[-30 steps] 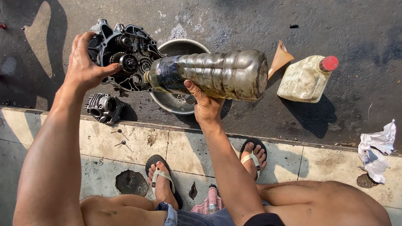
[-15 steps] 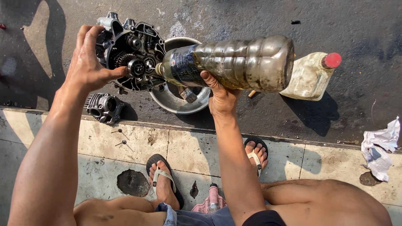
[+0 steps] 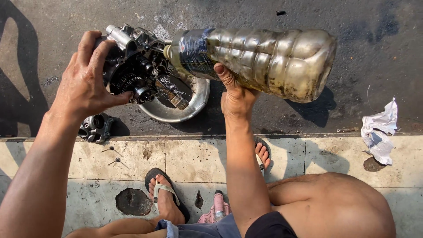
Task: Cleaning motorcycle engine components by pouring fluid and scrubbing with a brush in a metal bowl
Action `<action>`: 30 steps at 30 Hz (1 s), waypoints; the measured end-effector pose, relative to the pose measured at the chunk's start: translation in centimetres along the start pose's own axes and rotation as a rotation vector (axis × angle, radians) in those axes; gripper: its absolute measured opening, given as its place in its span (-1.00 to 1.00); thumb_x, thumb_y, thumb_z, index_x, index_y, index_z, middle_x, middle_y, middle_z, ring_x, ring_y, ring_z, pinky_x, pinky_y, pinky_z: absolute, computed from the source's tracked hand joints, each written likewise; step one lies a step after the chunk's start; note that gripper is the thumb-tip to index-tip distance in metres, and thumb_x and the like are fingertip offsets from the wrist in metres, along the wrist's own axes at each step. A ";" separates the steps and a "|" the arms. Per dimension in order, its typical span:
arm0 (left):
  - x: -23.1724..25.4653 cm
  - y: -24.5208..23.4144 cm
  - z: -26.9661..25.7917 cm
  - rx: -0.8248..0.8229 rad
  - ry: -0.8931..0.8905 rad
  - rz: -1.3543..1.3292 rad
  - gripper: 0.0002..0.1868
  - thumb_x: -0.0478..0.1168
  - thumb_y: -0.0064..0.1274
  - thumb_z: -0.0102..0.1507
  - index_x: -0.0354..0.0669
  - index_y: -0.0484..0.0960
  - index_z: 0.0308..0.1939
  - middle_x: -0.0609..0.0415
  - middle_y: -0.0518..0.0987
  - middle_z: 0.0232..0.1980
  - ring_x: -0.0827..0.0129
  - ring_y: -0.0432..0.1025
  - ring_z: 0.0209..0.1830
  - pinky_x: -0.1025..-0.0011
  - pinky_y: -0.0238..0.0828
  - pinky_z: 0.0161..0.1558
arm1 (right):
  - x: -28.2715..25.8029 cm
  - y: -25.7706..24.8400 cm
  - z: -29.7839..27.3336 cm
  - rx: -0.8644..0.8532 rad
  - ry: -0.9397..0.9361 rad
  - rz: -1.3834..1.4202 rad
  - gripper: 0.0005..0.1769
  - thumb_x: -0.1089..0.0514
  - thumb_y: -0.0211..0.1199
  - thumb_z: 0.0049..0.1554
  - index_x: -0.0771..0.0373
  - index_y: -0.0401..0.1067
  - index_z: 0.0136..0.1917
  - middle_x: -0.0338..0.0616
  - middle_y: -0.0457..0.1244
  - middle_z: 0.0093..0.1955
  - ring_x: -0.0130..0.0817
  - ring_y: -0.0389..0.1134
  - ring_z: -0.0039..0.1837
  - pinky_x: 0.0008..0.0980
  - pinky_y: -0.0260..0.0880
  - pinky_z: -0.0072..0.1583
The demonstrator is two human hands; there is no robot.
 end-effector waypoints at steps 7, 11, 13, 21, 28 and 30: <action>0.8 0.2 0.7 0.023 -0.042 0.031 0.29 0.01 0.55 -0.21 -0.28 0.27 0.53 -0.27 0.11 0.49 -0.36 0.34 0.25 -0.21 0.46 0.18 | 0.1 -1.5 -0.3 -0.133 -0.074 -0.026 -0.32 0.40 0.47 0.12 -0.06 0.37 0.41 -0.43 0.31 0.33 -0.34 0.35 0.33 -0.40 0.40 0.47; -0.1 0.6 0.5 0.005 -0.112 0.016 0.28 0.01 0.53 -0.15 -0.33 0.23 0.56 -0.28 0.08 0.47 -0.34 0.32 0.27 -0.17 0.42 0.19 | 0.4 -1.4 -0.4 -0.121 -0.047 -0.201 -0.43 0.30 0.50 0.11 -0.06 0.41 0.31 -0.51 0.31 0.30 -0.40 0.36 0.32 -0.46 0.41 0.46; -0.4 0.7 0.2 0.015 -0.112 0.018 0.30 0.04 0.53 -0.14 -0.33 0.20 0.57 -0.34 0.06 0.49 -0.38 0.32 0.28 -0.20 0.44 0.17 | 0.6 -1.3 -0.5 -0.116 0.005 -0.014 -0.36 0.40 0.47 0.11 -0.09 0.40 0.34 -0.48 0.29 0.32 -0.37 0.33 0.35 -0.42 0.38 0.50; -1.3 0.7 -0.9 0.025 -0.118 0.001 0.27 0.00 0.51 -0.10 -0.27 0.13 0.57 -0.35 0.08 0.45 -0.42 0.31 0.26 -0.23 0.45 0.17 | 1.6 -0.8 -0.6 -0.104 0.020 -0.027 -0.49 0.32 0.47 0.13 -0.02 0.45 0.29 -0.49 0.33 0.26 -0.41 0.36 0.29 -0.44 0.42 0.44; -2.2 1.0 -0.3 -0.017 -0.266 -0.048 0.27 -0.04 0.56 -0.07 -0.26 0.16 0.59 -0.27 0.00 0.51 -0.41 0.26 0.31 -0.20 0.37 0.26 | 2.9 -1.2 -0.9 -0.121 0.026 -0.013 -0.33 0.42 0.48 0.10 -0.02 0.35 0.37 -0.39 0.30 0.30 -0.31 0.35 0.31 -0.43 0.43 0.44; -2.5 1.1 -0.1 -0.017 -0.310 -0.090 0.27 0.02 0.56 -0.06 -0.25 0.19 0.60 -0.30 -0.02 0.56 -0.46 0.19 0.38 -0.26 0.26 0.31 | 3.0 -1.2 -0.9 -0.069 0.125 0.007 -0.42 0.36 0.51 0.10 0.05 0.40 0.31 -0.37 0.32 0.26 -0.33 0.35 0.30 -0.37 0.39 0.47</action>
Point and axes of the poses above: each hand's wrist, its own z-axis towards the middle knuckle, its own y-axis out of the palm, x = y × z, the point moved 2 cm from there along z, towards the middle knuckle
